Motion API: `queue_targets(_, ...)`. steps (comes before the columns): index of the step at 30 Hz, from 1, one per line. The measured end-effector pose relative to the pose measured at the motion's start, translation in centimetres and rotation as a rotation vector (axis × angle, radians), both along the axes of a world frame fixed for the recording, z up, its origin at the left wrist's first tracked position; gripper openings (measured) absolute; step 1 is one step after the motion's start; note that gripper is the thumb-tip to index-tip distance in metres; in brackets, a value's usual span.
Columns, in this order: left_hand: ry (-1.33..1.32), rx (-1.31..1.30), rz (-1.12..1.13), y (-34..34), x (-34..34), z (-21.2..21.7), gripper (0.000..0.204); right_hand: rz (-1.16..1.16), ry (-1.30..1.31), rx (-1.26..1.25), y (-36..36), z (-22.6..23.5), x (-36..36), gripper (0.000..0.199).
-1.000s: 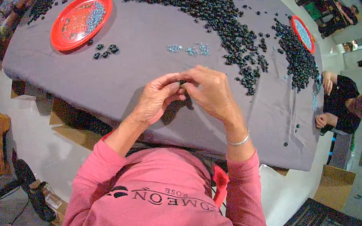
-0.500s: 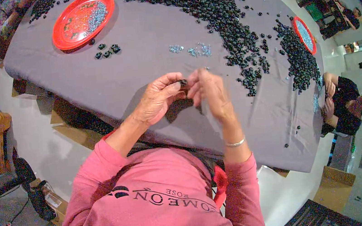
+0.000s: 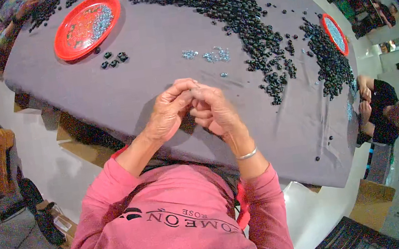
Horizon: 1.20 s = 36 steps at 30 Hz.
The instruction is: The person sorts and inspects small black plastic rings and silver pins by hand on a workbench.
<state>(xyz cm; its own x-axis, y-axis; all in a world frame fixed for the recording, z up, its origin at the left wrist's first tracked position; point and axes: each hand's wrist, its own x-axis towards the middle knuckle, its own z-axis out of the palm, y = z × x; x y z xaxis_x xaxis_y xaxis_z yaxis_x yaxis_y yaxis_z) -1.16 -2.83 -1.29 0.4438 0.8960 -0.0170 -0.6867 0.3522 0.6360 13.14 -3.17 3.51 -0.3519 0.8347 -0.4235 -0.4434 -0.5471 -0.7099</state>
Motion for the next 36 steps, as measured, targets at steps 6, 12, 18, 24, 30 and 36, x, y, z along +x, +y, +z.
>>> queue_targets(6, 0.035, 0.034, 0.053, 0.5, 0.1, -0.7, 0.020, 0.036, 0.184, -0.069, 0.5, -1.2, 0.4, 0.016)
queue_targets(12, 0.112, 0.042, 0.029, 0.4, -1.9, 0.2, 0.021, -0.072, 0.140, -0.112, -0.1, -0.9, -2.2, 0.014)
queue_targets(18, 0.233, 0.121, 0.068, -0.6, -3.8, 2.4, 0.020, -0.110, 0.141, -0.135, -0.8, -0.6, -3.8, 0.018)
queue_targets(24, 0.675, 0.474, 0.423, 1.0, -5.8, 4.5, 0.013, -0.013, -0.045, 0.135, -1.8, 1.7, -3.4, 0.018)
queue_targets(30, 1.436, 0.931, 0.847, 7.5, -10.7, 6.5, 0.015, -0.227, -0.778, 0.621, -1.8, 0.4, 1.8, 0.020)
queue_targets(36, 1.823, 1.018, 0.734, 10.2, -9.8, 5.5, 0.016, -0.286, -1.215, 0.853, -2.0, 0.5, 6.8, 0.011)
